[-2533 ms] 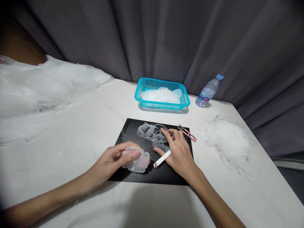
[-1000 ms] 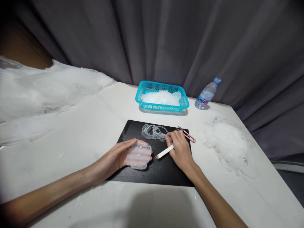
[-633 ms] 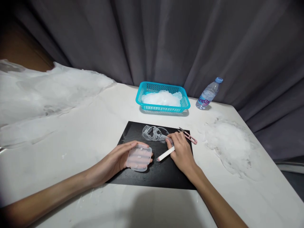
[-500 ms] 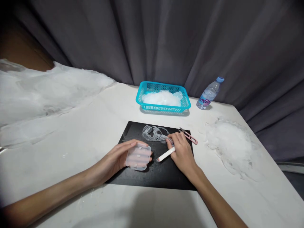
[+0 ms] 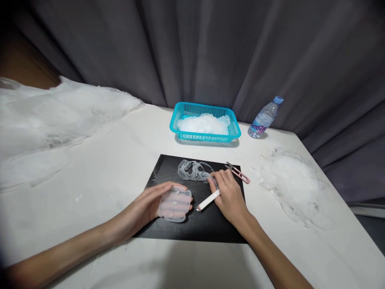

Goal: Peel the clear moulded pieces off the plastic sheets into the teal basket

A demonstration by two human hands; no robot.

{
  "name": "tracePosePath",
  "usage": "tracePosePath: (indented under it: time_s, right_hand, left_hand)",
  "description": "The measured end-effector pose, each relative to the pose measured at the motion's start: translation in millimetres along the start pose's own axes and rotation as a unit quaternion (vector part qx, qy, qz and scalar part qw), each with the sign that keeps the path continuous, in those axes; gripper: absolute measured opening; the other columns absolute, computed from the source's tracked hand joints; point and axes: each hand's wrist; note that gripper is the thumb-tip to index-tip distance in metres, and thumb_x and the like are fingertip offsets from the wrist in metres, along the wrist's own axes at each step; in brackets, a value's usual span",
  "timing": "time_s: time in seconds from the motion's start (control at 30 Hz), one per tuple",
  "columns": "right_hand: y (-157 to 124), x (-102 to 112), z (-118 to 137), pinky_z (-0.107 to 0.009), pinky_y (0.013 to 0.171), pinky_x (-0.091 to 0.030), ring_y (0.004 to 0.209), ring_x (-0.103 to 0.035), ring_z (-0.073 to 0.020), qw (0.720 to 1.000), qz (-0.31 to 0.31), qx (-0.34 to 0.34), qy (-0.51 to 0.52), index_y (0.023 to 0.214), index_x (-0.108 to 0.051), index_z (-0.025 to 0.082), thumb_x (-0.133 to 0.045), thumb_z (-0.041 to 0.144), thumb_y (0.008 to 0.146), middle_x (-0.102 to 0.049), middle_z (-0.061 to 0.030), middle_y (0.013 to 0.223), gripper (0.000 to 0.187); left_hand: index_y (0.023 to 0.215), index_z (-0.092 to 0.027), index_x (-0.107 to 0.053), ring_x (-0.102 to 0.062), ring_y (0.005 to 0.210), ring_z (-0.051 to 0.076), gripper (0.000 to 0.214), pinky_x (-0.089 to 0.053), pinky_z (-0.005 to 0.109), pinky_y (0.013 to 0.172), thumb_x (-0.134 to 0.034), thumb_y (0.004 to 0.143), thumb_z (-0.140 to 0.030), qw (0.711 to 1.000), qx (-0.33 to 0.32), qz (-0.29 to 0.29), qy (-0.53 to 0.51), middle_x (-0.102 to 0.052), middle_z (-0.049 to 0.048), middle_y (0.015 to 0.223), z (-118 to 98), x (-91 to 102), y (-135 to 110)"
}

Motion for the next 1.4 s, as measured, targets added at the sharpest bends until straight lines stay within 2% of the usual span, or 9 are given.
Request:
tracePosePath:
  time_s: [0.33, 0.63, 0.8, 0.93, 1.1, 1.17, 1.23, 1.33, 1.4]
  right_hand:
    - [-0.6, 0.6, 1.3, -0.041, 0.080, -0.048, 0.090, -0.057, -0.0263, 1.000, 0.004, -0.005, -0.005, 0.106, -0.059, 0.022, -0.047, 0.023, 0.107, -0.066, -0.0077, 0.095, 0.012]
    - [-1.3, 2.6, 4.4, -0.039, 0.079, -0.047, 0.087, -0.058, -0.0252, 1.000, -0.011, 0.001, 0.002, 0.102, -0.059, 0.022, -0.048, 0.021, 0.107, -0.066, -0.0067, 0.091, 0.012]
    - [-0.5, 14.9, 2.6, -0.035, 0.070, -0.045, 0.074, -0.058, -0.0206, 0.994, -0.090, -0.056, 0.021, 0.096, -0.062, 0.021, -0.053, 0.027, 0.105, -0.066, -0.0037, 0.082, 0.014]
    - [-0.5, 34.8, 1.2, -0.030, 0.057, -0.041, 0.056, -0.050, -0.0147, 0.972, -0.192, -0.125, 0.059, 0.094, -0.064, 0.020, -0.058, 0.036, 0.102, -0.060, 0.0011, 0.071, 0.019]
    - [0.1, 57.0, -2.2, -0.030, 0.060, -0.042, 0.061, -0.054, -0.0158, 0.934, -0.327, -0.139, 0.024, 0.087, -0.061, 0.019, -0.055, 0.042, 0.102, -0.059, 0.0002, 0.070, 0.028]
    - [0.4, 59.0, -6.3, -0.030, 0.060, -0.042, 0.060, -0.053, -0.0159, 0.929, -0.339, -0.148, 0.028, 0.085, -0.060, 0.019, -0.054, 0.045, 0.103, -0.058, 0.0001, 0.070, 0.032]
    - [0.6, 55.8, -11.6, -0.031, 0.061, -0.043, 0.062, -0.055, -0.0170, 0.948, -0.280, -0.149, 0.036, 0.087, -0.061, 0.019, -0.052, 0.047, 0.104, -0.060, -0.0008, 0.072, 0.033]
    - [0.3, 46.0, -19.6, -0.037, 0.073, -0.051, 0.083, -0.065, -0.0243, 0.994, -0.076, -0.084, 0.004, 0.108, -0.065, 0.021, -0.059, 0.051, 0.101, -0.069, -0.0068, 0.094, 0.032]
    - [-0.8, 40.9, -23.7, -0.043, 0.084, -0.054, 0.100, -0.066, -0.0306, 0.998, 0.046, -0.021, -0.036, 0.124, -0.063, 0.023, -0.065, 0.055, 0.096, -0.069, -0.0106, 0.110, 0.043]
  left_hand:
    - [0.118, -0.009, -0.072, -0.076, 0.108, 0.037, 0.036, -0.060, 0.050, 0.095, -0.057, 0.103, -0.039, 1.000, -0.007, -0.003, -0.001, -0.077, 0.0243, 0.117, -2.9, -2.3, -1.4]
    - [0.120, -0.009, -0.072, -0.074, 0.114, 0.037, 0.053, -0.059, 0.046, 0.097, -0.053, 0.102, -0.056, 0.999, 0.010, 0.009, -0.034, -0.077, 0.0237, 0.120, -3.7, -1.5, -3.2]
    - [0.122, -0.010, -0.071, -0.073, 0.117, 0.038, 0.054, -0.057, 0.049, 0.100, -0.050, 0.103, -0.056, 0.999, 0.006, 0.017, -0.040, -0.075, 0.0240, 0.124, -5.1, -1.7, -4.5]
    - [0.123, -0.010, -0.070, -0.072, 0.119, 0.039, 0.054, -0.055, 0.050, 0.102, -0.050, 0.103, -0.056, 0.999, 0.001, 0.030, -0.037, -0.074, 0.0249, 0.125, -6.0, -2.3, -6.4]
    - [0.122, -0.009, -0.070, -0.071, 0.119, 0.041, 0.057, -0.052, 0.054, 0.104, -0.046, 0.104, -0.058, 0.998, -0.007, 0.040, -0.054, -0.074, 0.0259, 0.125, -6.5, -3.2, -7.7]
    - [0.122, -0.009, -0.070, -0.071, 0.119, 0.041, 0.058, -0.052, 0.055, 0.105, -0.046, 0.104, -0.059, 0.997, -0.010, 0.041, -0.061, -0.073, 0.0263, 0.126, -6.8, -3.4, -8.1]
    - [0.122, -0.008, -0.070, -0.070, 0.120, 0.042, 0.059, -0.052, 0.056, 0.105, -0.046, 0.104, -0.059, 0.997, -0.009, 0.043, -0.071, -0.073, 0.0270, 0.127, -7.3, -3.8, -8.5]
    - [0.125, -0.006, -0.068, -0.069, 0.122, 0.042, 0.058, -0.051, 0.058, 0.106, -0.047, 0.105, -0.056, 0.995, -0.004, 0.038, -0.095, -0.072, 0.0282, 0.128, -8.9, -5.2, -9.3]
    - [0.129, -0.005, -0.065, -0.068, 0.123, 0.043, 0.057, -0.050, 0.060, 0.107, -0.046, 0.105, -0.054, 0.993, -0.002, 0.030, -0.113, -0.071, 0.0289, 0.129, -10.4, -6.6, -9.8]
Point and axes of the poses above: each hand's wrist, its own y-axis towards the middle knuckle, its own x-axis out of the back of the hand, z = x × y
